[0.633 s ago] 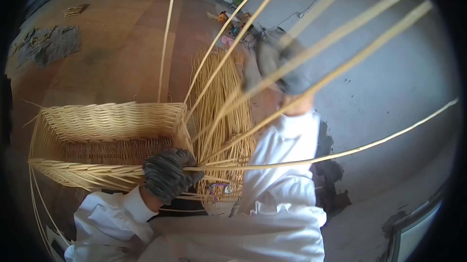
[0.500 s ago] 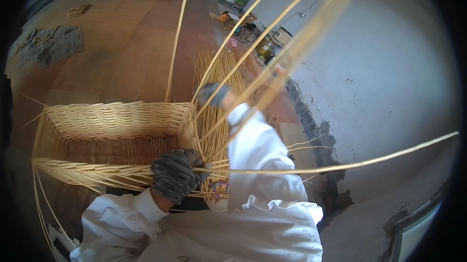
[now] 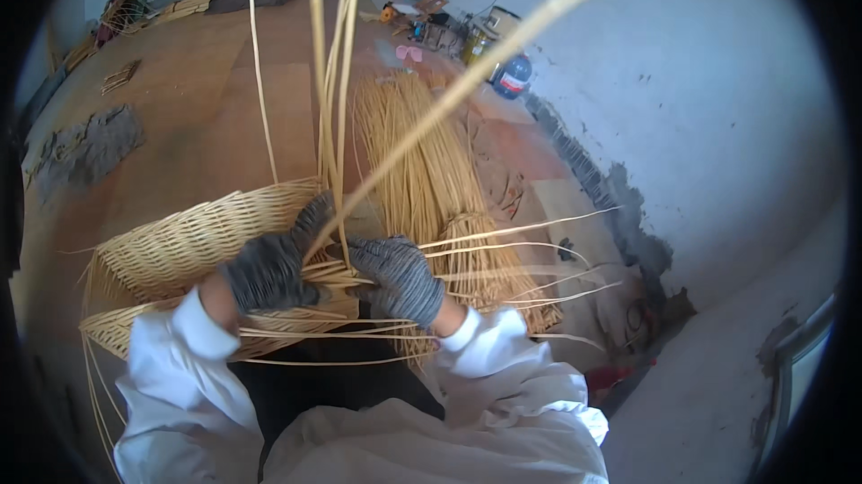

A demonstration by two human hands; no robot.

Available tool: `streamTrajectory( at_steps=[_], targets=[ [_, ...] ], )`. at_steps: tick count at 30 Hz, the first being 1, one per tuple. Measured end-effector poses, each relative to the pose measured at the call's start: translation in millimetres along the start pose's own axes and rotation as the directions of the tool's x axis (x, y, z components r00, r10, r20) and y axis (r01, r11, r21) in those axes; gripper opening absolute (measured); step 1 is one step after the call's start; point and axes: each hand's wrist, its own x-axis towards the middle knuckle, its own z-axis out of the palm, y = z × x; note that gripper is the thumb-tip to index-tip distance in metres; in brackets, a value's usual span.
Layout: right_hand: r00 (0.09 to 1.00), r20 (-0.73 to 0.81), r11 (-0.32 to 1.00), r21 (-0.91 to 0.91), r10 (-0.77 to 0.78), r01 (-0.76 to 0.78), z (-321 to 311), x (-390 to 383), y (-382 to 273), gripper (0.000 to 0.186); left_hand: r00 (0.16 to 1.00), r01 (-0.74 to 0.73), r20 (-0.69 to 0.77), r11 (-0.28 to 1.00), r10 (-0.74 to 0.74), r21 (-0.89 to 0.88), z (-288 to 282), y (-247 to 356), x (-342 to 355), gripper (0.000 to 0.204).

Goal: The person weaves a rectangular basket using thin wooden strips, interlacing them through a vertical frame. They use pliers to cut excess strips and a hammer to tighten the weave.

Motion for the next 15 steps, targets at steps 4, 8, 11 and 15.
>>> streamTrajectory(
  at_steps=[4, 8, 11, 15],
  targets=[
    [0.957, -0.277, 0.985, 0.168, 0.088, -0.042, 49.5, -2.4, -9.7, 0.057, 0.980, -0.048, 0.190, 0.997, 0.060, -0.068, -18.4, -27.4, 1.0, 0.094],
    [0.942, -0.328, 0.886, 0.456, 0.077, 0.087, 60.3, 6.9, 45.4, 0.059, 0.969, 0.121, 0.198, 0.984, -0.145, 0.131, -25.5, -32.7, -13.2, 0.057],
    [0.979, -0.139, 0.863, 0.502, 0.151, -0.061, 20.7, 17.3, 46.5, 0.055, 0.941, 0.234, 0.066, 0.776, -0.333, 0.586, -23.0, -23.0, -14.7, 0.053],
    [0.939, -0.171, 0.867, 0.459, 0.298, -0.192, 9.2, 29.4, 31.5, 0.048, 0.928, 0.238, 0.095, 0.768, -0.361, 0.594, -18.1, -5.4, -7.5, 0.051]
  ],
)
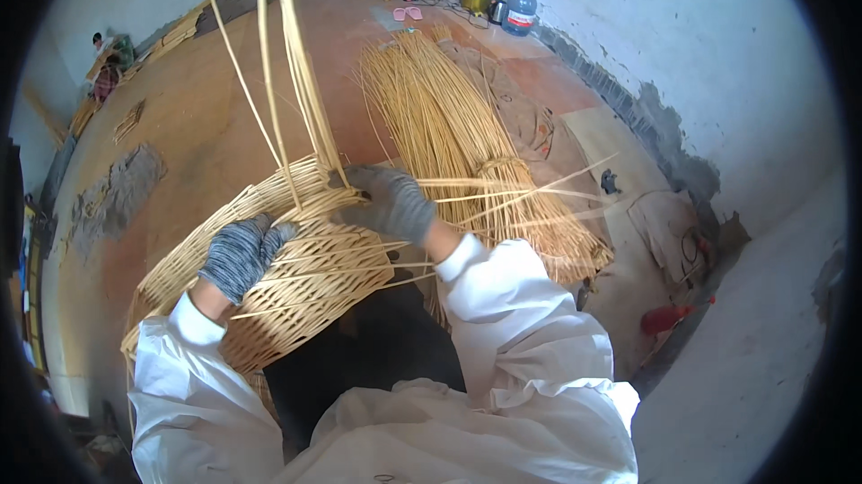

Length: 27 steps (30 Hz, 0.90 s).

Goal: The person weaves a rectangular basket using thin wooden strips, interlacing them through a vertical frame. They use pliers to cut excess strips and a hammer to tighten the weave.

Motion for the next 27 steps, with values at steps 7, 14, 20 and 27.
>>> streamTrajectory(
  at_steps=[7, 14, 20, 27],
  targets=[
    [0.978, -0.194, 0.997, -0.040, -0.076, 0.070, 22.2, -0.7, 0.5, 0.039, 0.912, -0.410, -0.348, 0.494, 0.217, -0.767, -27.3, 12.1, 34.7, 0.032],
    [0.963, -0.236, 0.901, 0.378, -0.128, 0.212, 42.4, 15.7, 24.6, 0.040, 0.652, -0.695, -0.427, 0.719, 0.627, -0.006, -5.1, 32.7, 38.6, 0.018],
    [0.981, -0.142, 0.991, -0.019, -0.134, 0.133, 26.8, -4.6, -5.3, 0.047, 0.978, -0.190, -0.126, 0.469, 0.164, -0.863, -37.7, -0.7, 47.8, 0.017],
    [0.951, -0.202, 0.967, -0.149, -0.236, 0.208, 30.0, -9.8, -3.5, 0.045, 0.941, -0.337, -0.101, 0.924, 0.324, -0.178, -34.1, 24.7, 71.8, 0.044]
  ],
)
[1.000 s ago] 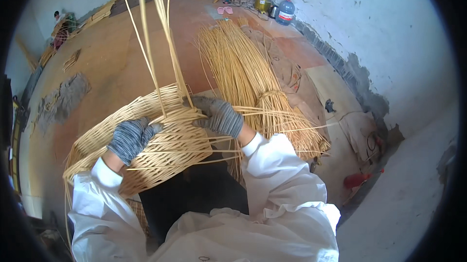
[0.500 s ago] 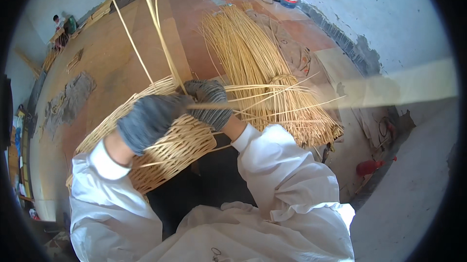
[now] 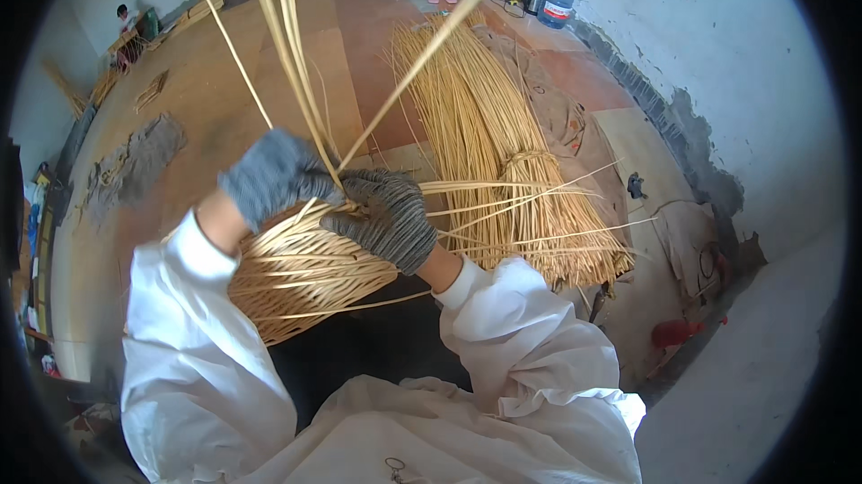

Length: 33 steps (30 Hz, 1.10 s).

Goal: The person weaves a rectangular basket using thin wooden strips, interlacing them through a vertical frame. They use pliers to cut excess strips and a hammer to tighten the weave.

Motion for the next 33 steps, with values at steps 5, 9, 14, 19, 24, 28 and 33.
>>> streamTrajectory(
  at_steps=[5, 9, 14, 19, 24, 28, 33],
  targets=[
    [0.932, 0.188, 0.640, 0.683, 0.311, -0.352, -15.7, -6.1, 7.4, 0.037, 0.854, -0.049, -0.505, 0.985, 0.126, 0.164, 65.4, 26.5, -66.7, 0.071],
    [0.889, 0.268, 0.422, 0.804, 0.372, -0.419, -24.1, -9.6, 35.8, 0.032, 0.822, 0.167, -0.545, 0.985, -0.164, -0.044, 80.5, 36.4, -65.1, 0.051],
    [0.954, 0.079, 0.730, 0.626, 0.288, -0.273, -33.2, -22.7, 7.3, 0.017, 0.834, 0.193, -0.549, 0.960, -0.051, 0.205, 86.1, 43.3, -58.9, 0.037],
    [0.934, 0.059, 0.934, -0.048, -0.352, 0.354, -48.2, -12.0, -48.9, 0.020, 0.813, 0.177, -0.581, 0.961, -0.022, 0.212, 80.0, 43.0, -81.1, 0.042],
    [0.819, 0.572, 0.943, 0.245, 0.049, -0.227, -86.8, 47.7, -48.7, 0.021, 0.765, -0.045, -0.640, 0.997, 0.073, 0.059, 66.2, 69.8, -109.0, 0.047],
    [0.742, 0.665, 0.980, 0.077, 0.085, -0.181, -71.5, 46.1, -69.7, 0.026, 0.830, -0.116, -0.551, 0.993, 0.092, -0.008, 66.0, 59.9, -128.5, 0.047],
    [0.712, 0.702, 0.995, 0.076, -0.010, -0.061, -65.2, 49.8, -76.2, 0.030, 0.833, -0.036, -0.552, 0.999, 0.020, -0.019, 75.2, 50.3, -128.1, 0.046]
  ],
)
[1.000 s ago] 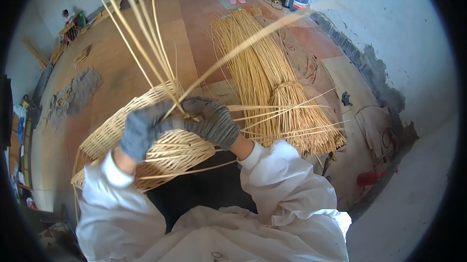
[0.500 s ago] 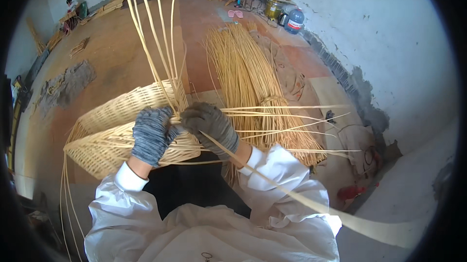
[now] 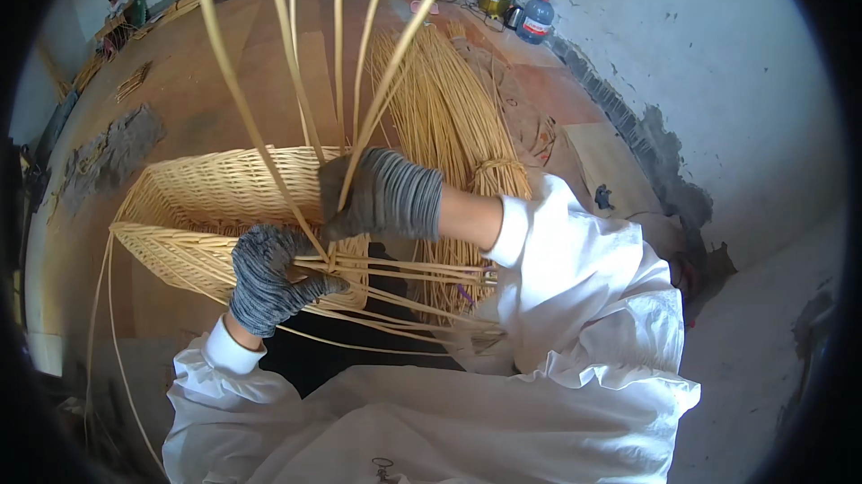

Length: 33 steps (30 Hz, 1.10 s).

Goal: The person weaves a rectangular basket using thin wooden strips, interlacing them through a vertical frame. They use pliers to cut excess strips and a hammer to tighten the weave.

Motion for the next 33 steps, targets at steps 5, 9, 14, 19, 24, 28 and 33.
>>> streamTrajectory(
  at_steps=[5, 9, 14, 19, 24, 28, 33],
  targets=[
    [0.977, 0.015, 0.940, -0.268, -0.214, 0.211, -15.4, 22.4, 10.7, 0.033, 0.999, -0.040, 0.005, 0.998, 0.039, 0.044, 1.6, -2.4, 12.1, 0.044],
    [0.805, -0.393, 0.873, -0.391, -0.445, 0.292, -52.4, 46.7, -23.0, 0.068, 0.990, -0.129, -0.068, 0.991, 0.127, -0.023, 1.4, -19.3, 5.8, 0.043],
    [0.669, -0.620, 0.912, -0.291, -0.410, 0.290, -37.5, 40.8, -41.0, 0.074, 0.989, -0.123, -0.087, 0.992, 0.120, -0.031, -2.6, -30.6, 6.5, 0.042],
    [0.586, -0.505, 0.762, -0.541, -0.633, 0.356, -23.1, 30.4, 15.9, 0.051, 0.985, -0.122, -0.122, 0.992, 0.121, -0.003, 1.6, -23.9, 11.1, 0.038],
    [0.681, -0.288, 0.717, -0.480, -0.674, 0.506, 40.3, 36.3, 112.3, 0.022, 0.977, -0.193, -0.089, 0.980, 0.196, 0.037, 4.8, -25.0, 14.2, 0.037],
    [0.760, -0.217, 0.789, -0.232, -0.612, 0.569, 25.1, 46.6, 92.1, 0.021, 0.981, -0.172, -0.092, 0.985, 0.172, 0.014, 2.7, -29.5, 11.6, 0.044],
    [0.888, -0.281, 0.809, -0.567, -0.363, 0.152, 24.1, 24.0, 40.2, 0.019, 0.989, -0.133, -0.043, 0.983, 0.139, 0.130, 5.2, -34.5, 2.3, 0.044]
  ],
)
